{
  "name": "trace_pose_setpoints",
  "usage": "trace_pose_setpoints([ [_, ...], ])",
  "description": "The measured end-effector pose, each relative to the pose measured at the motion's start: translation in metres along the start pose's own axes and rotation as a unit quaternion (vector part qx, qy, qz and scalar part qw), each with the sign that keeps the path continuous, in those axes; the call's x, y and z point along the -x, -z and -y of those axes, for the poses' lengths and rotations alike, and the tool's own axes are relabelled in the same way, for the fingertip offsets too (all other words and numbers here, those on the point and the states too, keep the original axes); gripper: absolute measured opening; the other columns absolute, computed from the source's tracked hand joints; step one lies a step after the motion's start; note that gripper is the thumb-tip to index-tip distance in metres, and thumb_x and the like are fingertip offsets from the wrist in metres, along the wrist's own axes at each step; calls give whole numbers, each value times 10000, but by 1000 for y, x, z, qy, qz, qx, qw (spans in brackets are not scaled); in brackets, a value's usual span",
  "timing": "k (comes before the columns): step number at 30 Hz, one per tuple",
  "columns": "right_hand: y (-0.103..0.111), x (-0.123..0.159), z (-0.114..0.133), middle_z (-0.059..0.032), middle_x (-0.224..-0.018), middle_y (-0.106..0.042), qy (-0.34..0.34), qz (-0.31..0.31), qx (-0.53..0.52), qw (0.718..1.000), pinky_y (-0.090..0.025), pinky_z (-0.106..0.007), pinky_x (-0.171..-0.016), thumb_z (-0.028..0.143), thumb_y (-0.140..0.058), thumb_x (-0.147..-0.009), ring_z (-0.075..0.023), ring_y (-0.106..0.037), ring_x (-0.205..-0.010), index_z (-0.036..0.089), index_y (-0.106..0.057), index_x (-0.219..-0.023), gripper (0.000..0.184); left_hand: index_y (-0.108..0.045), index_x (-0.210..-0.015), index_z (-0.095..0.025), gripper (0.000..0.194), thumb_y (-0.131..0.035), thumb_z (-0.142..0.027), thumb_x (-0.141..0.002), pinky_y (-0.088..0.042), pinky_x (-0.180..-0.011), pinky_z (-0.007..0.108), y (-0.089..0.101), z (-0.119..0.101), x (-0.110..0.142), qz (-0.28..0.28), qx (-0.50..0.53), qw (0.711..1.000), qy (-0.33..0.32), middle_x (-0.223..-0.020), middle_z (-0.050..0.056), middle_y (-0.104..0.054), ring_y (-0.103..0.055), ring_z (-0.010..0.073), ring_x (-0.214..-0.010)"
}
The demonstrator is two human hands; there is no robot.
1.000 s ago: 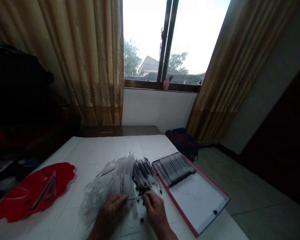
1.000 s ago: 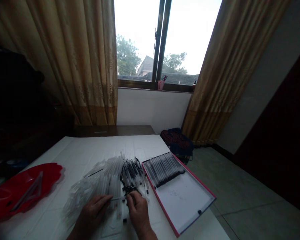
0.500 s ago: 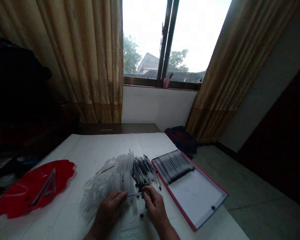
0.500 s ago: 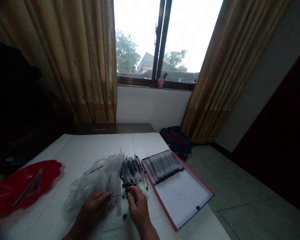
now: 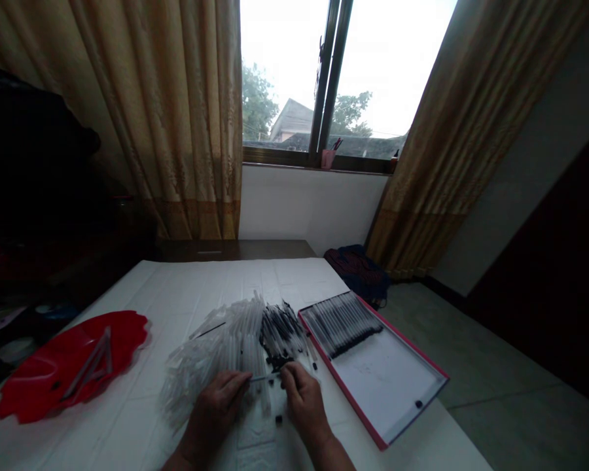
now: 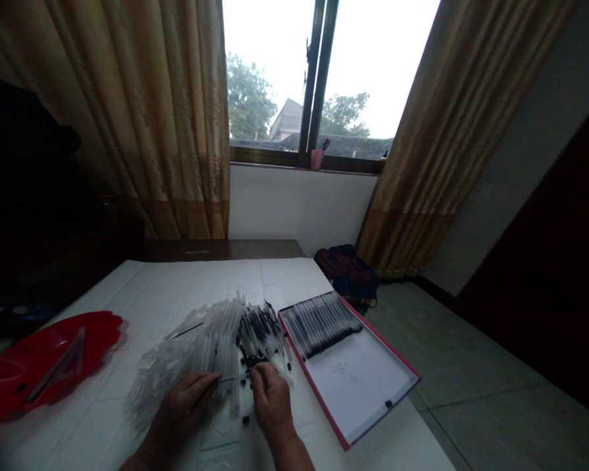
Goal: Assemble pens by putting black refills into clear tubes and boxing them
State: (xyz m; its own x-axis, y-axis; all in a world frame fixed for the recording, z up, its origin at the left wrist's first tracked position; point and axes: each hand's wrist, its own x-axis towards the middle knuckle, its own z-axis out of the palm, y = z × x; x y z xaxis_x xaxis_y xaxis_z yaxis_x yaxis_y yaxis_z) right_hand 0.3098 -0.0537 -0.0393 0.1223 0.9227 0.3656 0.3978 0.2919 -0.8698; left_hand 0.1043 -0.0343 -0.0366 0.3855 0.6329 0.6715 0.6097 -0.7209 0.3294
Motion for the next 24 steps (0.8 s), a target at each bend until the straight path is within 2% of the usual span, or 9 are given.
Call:
trace_pose_setpoints([
  [3, 2, 0, 0, 2, -653, -598, 4, 13, -15, 1000, -413, -211, -568, 350, -450, -899, -148, -567, -611, 186, -612, -862, 233, -684, -1027, -218, 279, -432, -298, -938, -578, -685, 244, 0, 0, -1, -5, 0, 1000, 0, -839, 59, -725, -696, 159, -765],
  [7, 1, 1, -1, 6, -632, -587, 11, 14, -6, 1000, -409, -212, -571, 314, -458, -884, -143, -564, -604, 189, -606, -771, 224, -687, -1029, -209, 287, -428, -298, -941, -578, -694, 243, -1, 0, -1, -3, -6, 1000, -1, -839, 65, -724, -698, 160, -771],
  [11, -2, 2, -6, 14, -604, -572, -13, 6, -16, 1000, -391, -213, -549, 323, -479, -879, -132, -540, -573, 186, -596, -732, 232, -686, -1024, -208, 285, -426, -290, -942, -580, -689, 237, 1, -1, -1, -2, -3, 1000, -5, -837, 60, -727, -698, 155, -766],
  [14, -3, 1, -13, 23, -585, -556, -54, -14, -93, 994, -373, -207, -489, 378, -521, -862, -114, -493, -508, 181, -601, -733, 249, -675, -1043, -221, 274, -440, -310, -934, -584, -697, 238, 1, -2, -2, -10, -4, 1000, 1, -858, 49, -732, -703, 155, -781],
  [17, -3, -2, -19, 32, -573, -545, -98, -55, -187, 976, -362, -200, -432, 453, -546, -840, -95, -445, -449, 173, -603, -771, 294, -652, -1069, -228, 280, -445, -356, -930, -590, -706, 253, 1, -1, -1, -31, -12, 999, 21, -881, 44, -738, -710, 164, -797],
  [24, 0, -6, -21, 18, -613, -579, -120, -88, -250, 957, -409, -210, -433, 527, -619, -768, -90, -472, -441, 163, -612, -828, 369, -661, -946, -204, 280, -446, -382, -931, -585, -688, 248, 0, 3, 1, -58, -1, 998, 30, -804, 46, -741, -712, 167, -744],
])
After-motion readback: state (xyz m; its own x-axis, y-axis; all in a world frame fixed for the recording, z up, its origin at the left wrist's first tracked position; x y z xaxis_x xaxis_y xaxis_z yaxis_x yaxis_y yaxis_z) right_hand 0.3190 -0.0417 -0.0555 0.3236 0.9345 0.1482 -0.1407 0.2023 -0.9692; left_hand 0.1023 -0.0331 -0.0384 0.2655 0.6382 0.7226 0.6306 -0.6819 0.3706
